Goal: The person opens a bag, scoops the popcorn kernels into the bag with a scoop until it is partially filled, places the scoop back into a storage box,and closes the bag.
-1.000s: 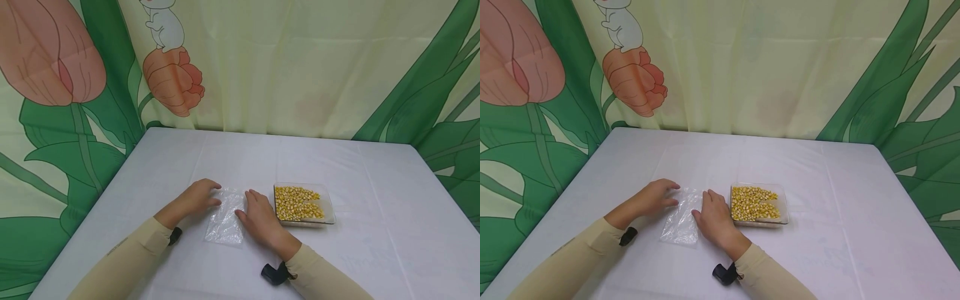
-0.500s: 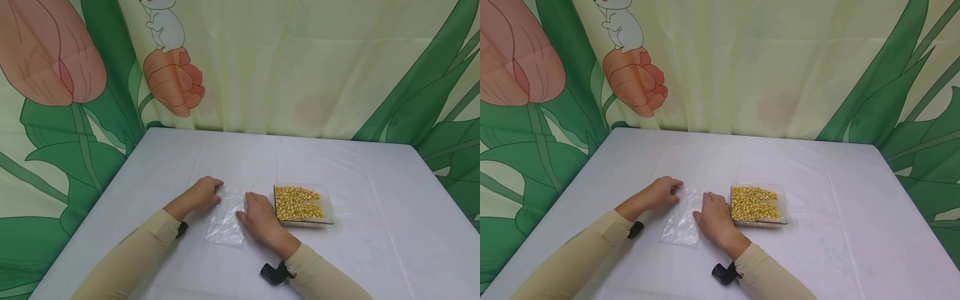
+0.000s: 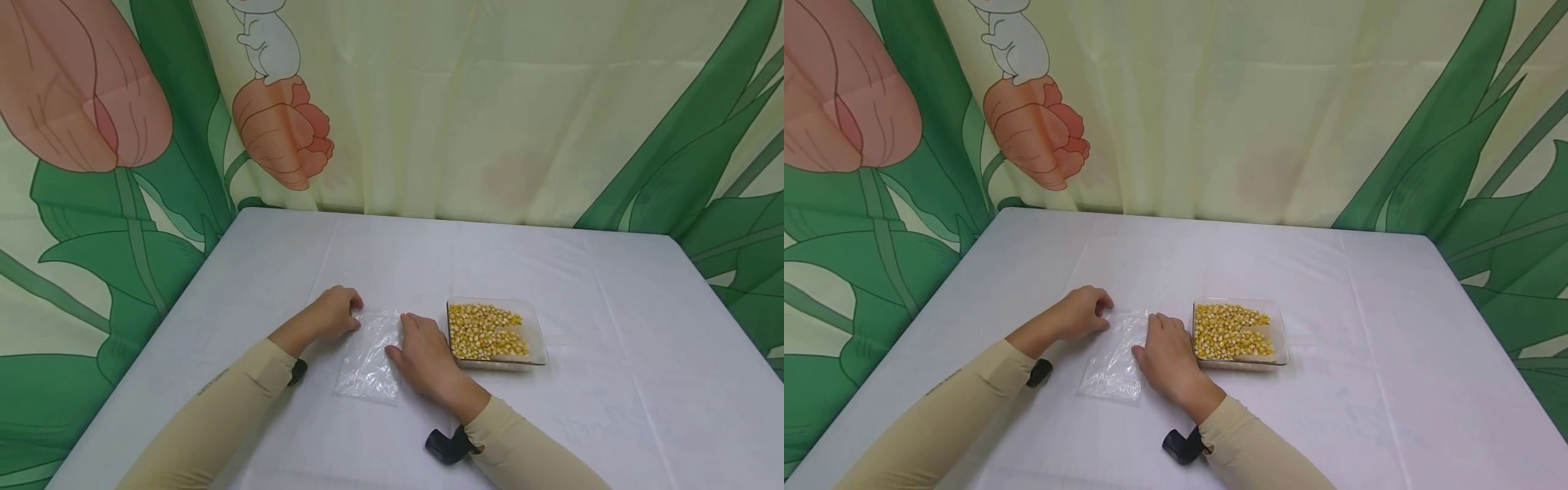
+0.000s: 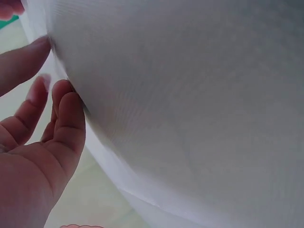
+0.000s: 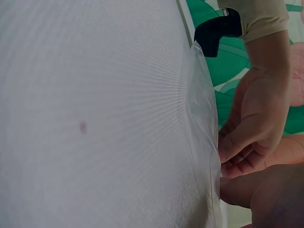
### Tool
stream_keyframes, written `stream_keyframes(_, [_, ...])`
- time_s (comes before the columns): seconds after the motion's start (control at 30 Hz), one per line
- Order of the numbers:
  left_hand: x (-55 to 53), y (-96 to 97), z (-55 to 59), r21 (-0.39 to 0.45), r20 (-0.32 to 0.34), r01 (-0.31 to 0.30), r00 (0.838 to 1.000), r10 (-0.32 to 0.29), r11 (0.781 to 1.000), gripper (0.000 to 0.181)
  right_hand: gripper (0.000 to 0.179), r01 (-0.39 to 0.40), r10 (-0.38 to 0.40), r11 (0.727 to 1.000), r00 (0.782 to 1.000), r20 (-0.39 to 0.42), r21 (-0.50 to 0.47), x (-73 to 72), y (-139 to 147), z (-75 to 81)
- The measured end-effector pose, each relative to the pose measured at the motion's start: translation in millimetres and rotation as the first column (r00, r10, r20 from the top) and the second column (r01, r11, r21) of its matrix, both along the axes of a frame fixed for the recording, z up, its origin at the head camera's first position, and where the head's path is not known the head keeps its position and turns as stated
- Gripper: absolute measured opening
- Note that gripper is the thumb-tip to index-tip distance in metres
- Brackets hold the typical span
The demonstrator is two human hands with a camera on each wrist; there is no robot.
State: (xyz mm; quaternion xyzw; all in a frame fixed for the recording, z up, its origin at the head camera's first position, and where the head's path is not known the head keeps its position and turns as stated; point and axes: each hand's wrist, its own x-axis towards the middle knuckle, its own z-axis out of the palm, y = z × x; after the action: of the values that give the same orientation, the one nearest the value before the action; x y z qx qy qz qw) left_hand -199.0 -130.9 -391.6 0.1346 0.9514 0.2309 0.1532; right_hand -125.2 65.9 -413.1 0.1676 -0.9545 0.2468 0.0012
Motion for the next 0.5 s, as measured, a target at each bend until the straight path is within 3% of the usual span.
stream_keyframes(0.27, [1.2, -3.0, 0.9, 0.035, -0.048, -0.033, 0.998, 0.035, 0.999, 0.005, 0.058, -0.002, 0.001, 1.0, 1.0, -0.031, -0.008, -0.5, 0, 0.1])
stream_keyframes(0.5, [0.5, -7.5, 11.2, 0.031, -0.07, -0.015, 0.997, 0.017, 0.999, 0.004, 0.059, 0.005, -0.006, 0.999, 1.0, -0.019, -0.034, 0.1, -1, 0.8])
